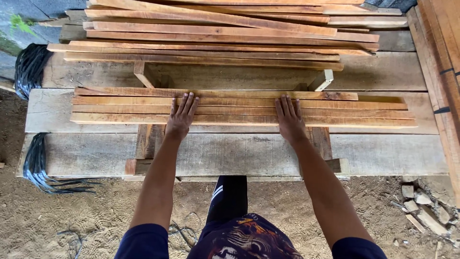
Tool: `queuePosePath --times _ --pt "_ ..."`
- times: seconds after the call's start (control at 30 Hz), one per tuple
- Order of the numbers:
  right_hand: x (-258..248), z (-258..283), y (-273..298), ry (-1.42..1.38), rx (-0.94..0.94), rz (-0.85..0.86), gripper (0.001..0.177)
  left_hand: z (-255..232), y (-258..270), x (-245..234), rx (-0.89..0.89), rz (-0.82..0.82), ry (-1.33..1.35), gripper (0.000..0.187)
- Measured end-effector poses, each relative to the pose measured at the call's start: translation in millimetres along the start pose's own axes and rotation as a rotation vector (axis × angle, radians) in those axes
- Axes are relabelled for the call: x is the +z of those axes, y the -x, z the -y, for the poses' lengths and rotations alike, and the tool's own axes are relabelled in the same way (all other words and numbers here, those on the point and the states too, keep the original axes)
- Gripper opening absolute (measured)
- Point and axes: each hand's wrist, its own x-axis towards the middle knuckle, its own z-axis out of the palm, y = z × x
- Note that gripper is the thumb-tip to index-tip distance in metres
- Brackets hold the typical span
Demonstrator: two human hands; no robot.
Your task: Bundling multiple wooden slats together and securing them with a black rubber strap.
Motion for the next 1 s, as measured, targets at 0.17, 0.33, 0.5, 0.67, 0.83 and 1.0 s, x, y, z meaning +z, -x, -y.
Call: queuePosePath --times 0.17,0.33,0.5,0.67,0.83,1.0 --pt "2 6 15 0.067 0.007 -0.092 0.097 -11 18 -10 -0.011 -0.002 -0.021 0.14" --pt "-17 24 45 -0.02 0.007 -0.086 0.089 -20 51 -13 0.011 -0.089 -0.098 0.131" --pt "-33 31 66 -0.003 0.003 -0.08 0.078 -23 74 3 0.05 -0.139 -0.186 0.099" --pt "49 25 100 -0.017 -0.017 -0.11 0.034 -30 93 0 0.082 -0.277 -0.078 0.02" --pt "50 31 124 -0.035 -0.002 -0.111 0.022 -40 114 -7 0.066 -0.268 -0.03 0.018" --pt "20 44 131 -0.033 0.042 -0.11 0.02 -46 123 -2 0.03 -0.281 0.008 0.02"
